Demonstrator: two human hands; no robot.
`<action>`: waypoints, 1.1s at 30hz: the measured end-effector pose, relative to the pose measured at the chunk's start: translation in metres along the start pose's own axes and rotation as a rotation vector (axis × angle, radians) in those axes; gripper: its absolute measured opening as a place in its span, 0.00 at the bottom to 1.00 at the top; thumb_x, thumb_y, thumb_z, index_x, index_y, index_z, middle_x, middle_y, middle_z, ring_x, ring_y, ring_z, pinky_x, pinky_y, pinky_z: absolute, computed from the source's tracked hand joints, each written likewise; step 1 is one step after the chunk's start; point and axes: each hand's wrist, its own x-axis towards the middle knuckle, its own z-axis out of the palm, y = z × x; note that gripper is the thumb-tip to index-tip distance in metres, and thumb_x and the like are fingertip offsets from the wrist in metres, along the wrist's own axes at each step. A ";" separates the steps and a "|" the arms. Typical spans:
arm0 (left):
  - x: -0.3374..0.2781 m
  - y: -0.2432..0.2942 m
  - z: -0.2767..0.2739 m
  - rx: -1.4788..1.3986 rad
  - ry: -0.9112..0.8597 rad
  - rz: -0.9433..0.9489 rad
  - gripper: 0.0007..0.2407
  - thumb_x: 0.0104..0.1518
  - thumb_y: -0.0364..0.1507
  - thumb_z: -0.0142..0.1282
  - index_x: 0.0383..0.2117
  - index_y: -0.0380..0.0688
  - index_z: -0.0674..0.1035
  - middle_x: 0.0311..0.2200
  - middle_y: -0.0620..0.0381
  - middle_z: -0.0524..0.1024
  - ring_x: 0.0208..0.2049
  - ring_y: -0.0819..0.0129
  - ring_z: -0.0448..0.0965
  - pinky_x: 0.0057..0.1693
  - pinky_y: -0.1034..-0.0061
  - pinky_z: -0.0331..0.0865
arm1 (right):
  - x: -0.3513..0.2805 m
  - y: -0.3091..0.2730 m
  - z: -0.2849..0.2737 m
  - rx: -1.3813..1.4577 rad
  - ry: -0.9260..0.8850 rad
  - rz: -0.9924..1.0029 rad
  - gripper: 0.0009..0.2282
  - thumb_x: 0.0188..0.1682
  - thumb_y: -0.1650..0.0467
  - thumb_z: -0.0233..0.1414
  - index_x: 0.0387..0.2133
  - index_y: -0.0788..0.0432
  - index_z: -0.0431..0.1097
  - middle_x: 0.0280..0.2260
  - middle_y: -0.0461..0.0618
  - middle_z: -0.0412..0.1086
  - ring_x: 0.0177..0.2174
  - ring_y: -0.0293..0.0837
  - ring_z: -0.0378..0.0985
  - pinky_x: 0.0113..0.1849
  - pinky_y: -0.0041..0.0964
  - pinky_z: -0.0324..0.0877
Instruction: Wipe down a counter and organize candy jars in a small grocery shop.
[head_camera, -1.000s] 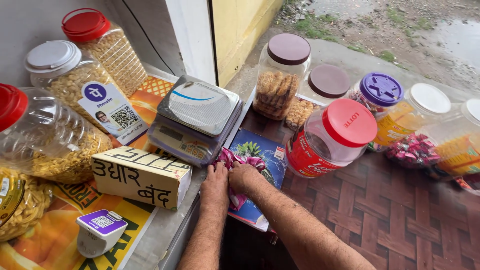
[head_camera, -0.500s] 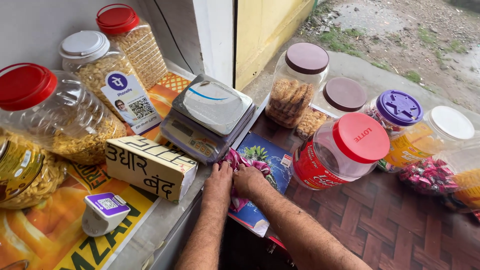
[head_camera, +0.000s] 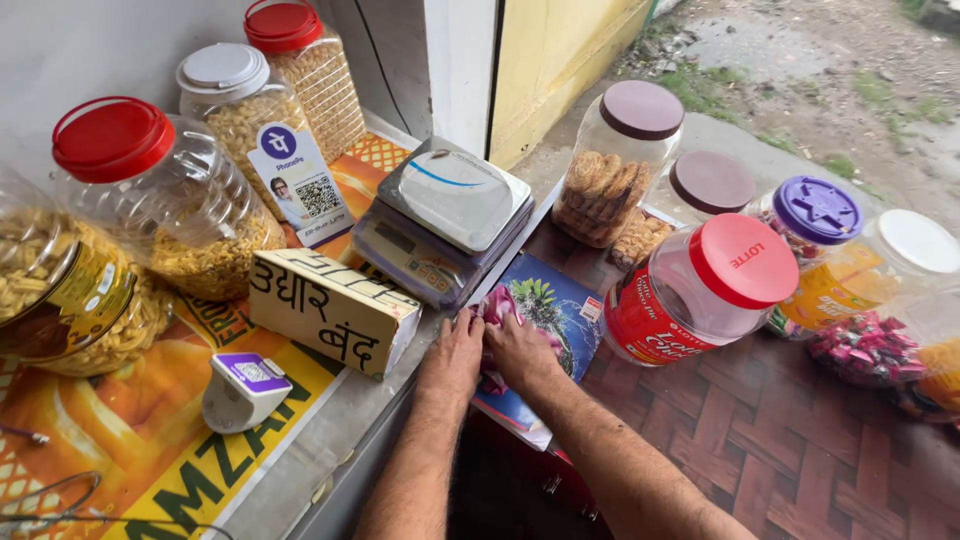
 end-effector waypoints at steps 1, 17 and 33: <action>-0.001 0.002 -0.020 -0.005 0.004 0.011 0.21 0.51 0.21 0.60 0.54 0.41 0.71 0.57 0.51 0.64 0.56 0.51 0.69 0.52 0.67 0.77 | -0.001 -0.003 -0.010 -0.007 0.001 0.011 0.20 0.46 0.71 0.55 0.54 0.57 0.67 0.50 0.64 0.69 0.40 0.58 0.79 0.35 0.49 0.80; -0.004 -0.137 -0.081 -0.174 0.513 -0.382 0.16 0.59 0.32 0.57 0.49 0.38 0.72 0.50 0.44 0.69 0.50 0.55 0.73 0.52 0.64 0.78 | 0.045 -0.110 -0.065 0.815 0.052 0.409 0.24 0.46 0.66 0.53 0.57 0.61 0.58 0.50 0.63 0.64 0.52 0.58 0.71 0.54 0.54 0.68; -0.006 -0.232 -0.052 -0.463 0.611 -0.555 0.27 0.64 0.41 0.49 0.62 0.31 0.64 0.60 0.35 0.63 0.62 0.42 0.63 0.67 0.49 0.58 | 0.046 -0.136 -0.065 1.050 -0.019 0.530 0.24 0.50 0.71 0.49 0.63 0.49 0.57 0.50 0.62 0.73 0.49 0.53 0.79 0.52 0.46 0.76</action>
